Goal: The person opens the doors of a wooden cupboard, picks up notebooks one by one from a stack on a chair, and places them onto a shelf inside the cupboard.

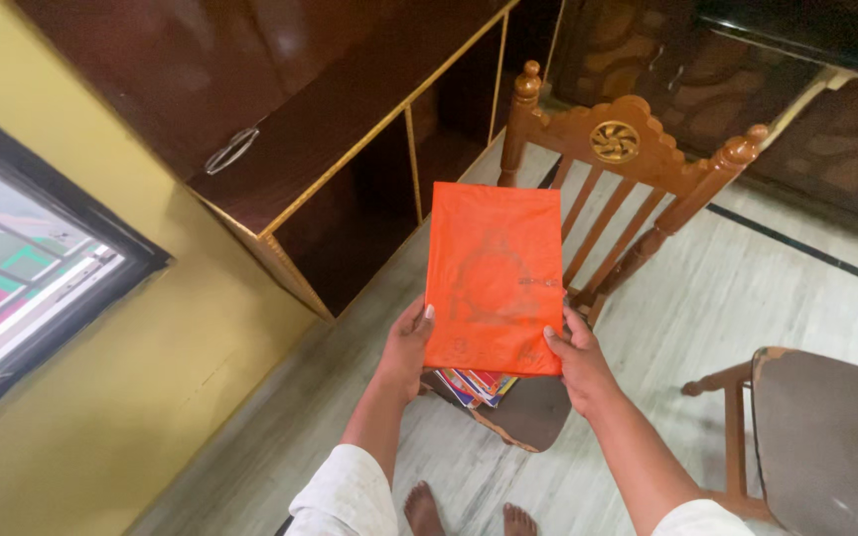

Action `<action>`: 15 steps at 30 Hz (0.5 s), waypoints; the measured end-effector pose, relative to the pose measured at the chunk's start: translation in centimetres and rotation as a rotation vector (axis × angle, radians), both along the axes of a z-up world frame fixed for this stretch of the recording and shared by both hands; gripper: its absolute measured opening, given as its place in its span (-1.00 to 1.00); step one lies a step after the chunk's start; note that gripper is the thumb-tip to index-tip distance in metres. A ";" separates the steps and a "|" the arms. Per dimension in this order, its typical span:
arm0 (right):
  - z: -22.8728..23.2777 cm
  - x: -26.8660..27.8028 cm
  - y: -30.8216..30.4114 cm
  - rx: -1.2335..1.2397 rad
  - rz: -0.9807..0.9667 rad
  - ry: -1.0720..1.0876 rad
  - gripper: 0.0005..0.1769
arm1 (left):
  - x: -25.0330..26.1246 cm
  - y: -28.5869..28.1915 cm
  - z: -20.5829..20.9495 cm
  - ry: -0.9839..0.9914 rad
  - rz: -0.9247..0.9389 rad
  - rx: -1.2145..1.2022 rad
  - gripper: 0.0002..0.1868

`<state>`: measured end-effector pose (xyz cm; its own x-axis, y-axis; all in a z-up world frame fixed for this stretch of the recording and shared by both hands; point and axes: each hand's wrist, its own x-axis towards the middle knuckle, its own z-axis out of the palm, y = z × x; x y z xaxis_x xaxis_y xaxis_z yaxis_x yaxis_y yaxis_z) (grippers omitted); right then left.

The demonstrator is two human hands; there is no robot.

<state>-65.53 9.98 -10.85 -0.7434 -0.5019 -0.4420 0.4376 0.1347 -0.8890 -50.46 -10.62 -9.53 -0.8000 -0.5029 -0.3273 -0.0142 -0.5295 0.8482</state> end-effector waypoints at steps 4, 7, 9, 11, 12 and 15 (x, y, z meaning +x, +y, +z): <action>0.2 -1.0 0.5 -0.071 0.063 0.041 -0.39 | 0.9 1.6 2.0 0.051 0.023 -0.001 -0.50; 0.0 -1.8 0.8 -0.187 0.127 0.066 -0.36 | 1.5 2.4 2.5 0.113 0.048 0.008 -0.50; 0.2 -2.1 0.7 -0.234 0.169 0.072 -0.35 | 2.0 2.9 2.8 0.110 0.088 -0.007 -0.50; 0.7 -2.1 0.7 -0.247 0.200 0.078 -0.35 | 2.6 3.5 3.0 0.080 0.139 -0.036 -0.50; 1.1 -2.2 0.7 -0.241 0.210 0.077 -0.34 | 2.7 3.9 3.2 0.115 0.162 -0.049 -0.51; 2.0 -1.6 0.0 -0.255 0.256 0.066 -0.34 | 4.0 4.6 4.0 0.141 0.233 -0.078 -0.51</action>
